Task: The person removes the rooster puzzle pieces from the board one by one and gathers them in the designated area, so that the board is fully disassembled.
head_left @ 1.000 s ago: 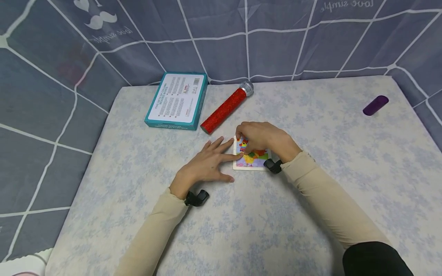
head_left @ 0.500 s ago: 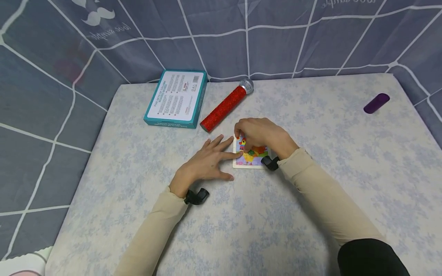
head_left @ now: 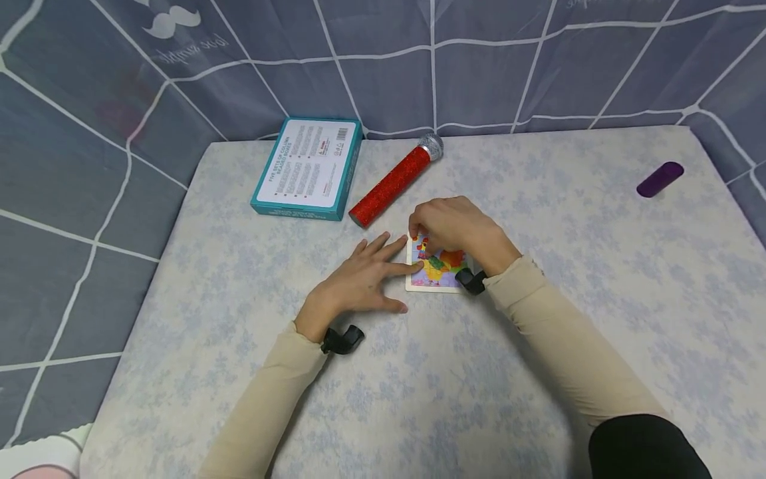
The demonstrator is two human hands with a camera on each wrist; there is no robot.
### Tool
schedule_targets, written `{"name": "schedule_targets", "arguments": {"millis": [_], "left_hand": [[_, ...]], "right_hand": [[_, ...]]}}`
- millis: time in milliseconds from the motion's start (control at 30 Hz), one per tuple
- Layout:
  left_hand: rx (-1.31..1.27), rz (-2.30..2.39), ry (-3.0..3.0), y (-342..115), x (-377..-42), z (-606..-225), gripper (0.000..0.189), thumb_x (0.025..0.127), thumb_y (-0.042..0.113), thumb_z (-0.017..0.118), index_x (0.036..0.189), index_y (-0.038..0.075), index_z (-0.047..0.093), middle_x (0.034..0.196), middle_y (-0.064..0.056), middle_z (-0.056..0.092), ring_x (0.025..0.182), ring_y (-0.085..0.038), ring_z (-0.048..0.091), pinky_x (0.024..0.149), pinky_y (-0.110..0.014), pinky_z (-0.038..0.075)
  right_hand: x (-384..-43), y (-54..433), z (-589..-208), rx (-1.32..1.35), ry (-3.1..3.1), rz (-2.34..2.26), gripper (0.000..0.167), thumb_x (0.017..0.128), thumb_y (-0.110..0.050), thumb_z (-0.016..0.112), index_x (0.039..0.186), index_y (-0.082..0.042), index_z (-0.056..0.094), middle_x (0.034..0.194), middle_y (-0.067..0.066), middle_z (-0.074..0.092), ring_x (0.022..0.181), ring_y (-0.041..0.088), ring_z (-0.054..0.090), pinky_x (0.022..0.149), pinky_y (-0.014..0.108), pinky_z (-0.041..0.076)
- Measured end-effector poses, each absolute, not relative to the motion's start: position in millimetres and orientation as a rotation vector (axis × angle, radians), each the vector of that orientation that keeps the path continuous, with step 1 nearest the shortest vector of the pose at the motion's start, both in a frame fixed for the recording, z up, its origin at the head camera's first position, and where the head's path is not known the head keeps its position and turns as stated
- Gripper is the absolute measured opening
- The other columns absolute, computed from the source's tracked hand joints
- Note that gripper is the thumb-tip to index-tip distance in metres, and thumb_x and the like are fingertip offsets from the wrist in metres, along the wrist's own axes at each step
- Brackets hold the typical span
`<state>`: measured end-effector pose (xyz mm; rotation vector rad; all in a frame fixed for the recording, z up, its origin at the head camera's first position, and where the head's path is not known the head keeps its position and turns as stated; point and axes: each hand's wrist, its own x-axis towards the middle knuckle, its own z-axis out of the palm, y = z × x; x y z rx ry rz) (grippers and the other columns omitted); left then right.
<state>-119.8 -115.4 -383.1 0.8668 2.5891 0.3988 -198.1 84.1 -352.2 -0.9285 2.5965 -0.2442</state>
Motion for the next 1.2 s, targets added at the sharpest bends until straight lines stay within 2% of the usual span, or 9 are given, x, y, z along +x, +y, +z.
{"name": "schedule_targets", "arguments": {"millis": [100, 300, 433, 700, 1200], "left_hand": [[0.871, 0.390, 2.597, -116, -120, -383, 0.074, 0.081, 0.051, 0.077, 0.146, 0.032, 0.048, 0.164, -0.006, 0.014, 0.150, -0.034, 0.007, 0.116, -0.060, 0.008], [0.880, 0.400, 2.588, -117, -122, -381, 0.074, 0.081, 0.051, 0.076, 0.146, 0.031, 0.047, 0.164, -0.005, 0.013, 0.150, -0.034, 0.006, 0.116, -0.060, 0.008], [0.883, 0.425, 2.582, -118, -123, -380, 0.074, 0.081, 0.051, 0.077, 0.146, 0.031, 0.047, 0.164, -0.004, 0.012, 0.150, -0.034, 0.005, 0.116, -0.060, 0.007], [0.875, 0.401, 2.582, -117, -123, -383, 0.074, 0.081, 0.051, 0.077, 0.146, 0.033, 0.047, 0.164, -0.003, 0.013, 0.150, -0.033, 0.006, 0.116, -0.060, 0.008], [0.855, 0.395, 2.584, -115, -121, -382, 0.075, 0.080, 0.051, 0.078, 0.146, 0.033, 0.047, 0.164, -0.002, 0.013, 0.150, -0.033, 0.006, 0.116, -0.059, 0.008]], "right_hand": [[-194, 81, -349, -0.973, 2.661, -0.167, 0.032, 0.078, -0.018, 0.085, 0.107, -0.018, 0.074, 0.096, -0.004, 0.068, 0.088, 0.016, 0.061, 0.084, 0.041, 0.048], [-188, 73, -344, -1.034, 2.730, -0.014, 0.028, 0.078, -0.016, 0.084, 0.105, -0.018, 0.076, 0.105, -0.001, 0.072, 0.097, 0.022, 0.064, 0.086, 0.044, 0.050], [-188, 69, -342, -1.052, 2.747, 0.031, 0.027, 0.076, -0.017, 0.086, 0.102, -0.018, 0.077, 0.104, 0.000, 0.073, 0.096, 0.023, 0.065, 0.081, 0.043, 0.051], [-202, 68, -345, -0.975, 2.585, -0.015, 0.031, 0.074, -0.021, 0.088, 0.098, -0.018, 0.070, 0.099, -0.003, 0.067, 0.087, 0.018, 0.060, 0.080, 0.041, 0.050], [-208, 76, -348, -1.017, 2.516, -0.154, 0.028, 0.075, -0.012, 0.085, 0.095, -0.016, 0.065, 0.095, 0.000, 0.059, 0.085, 0.018, 0.051, 0.076, 0.036, 0.045]]}}
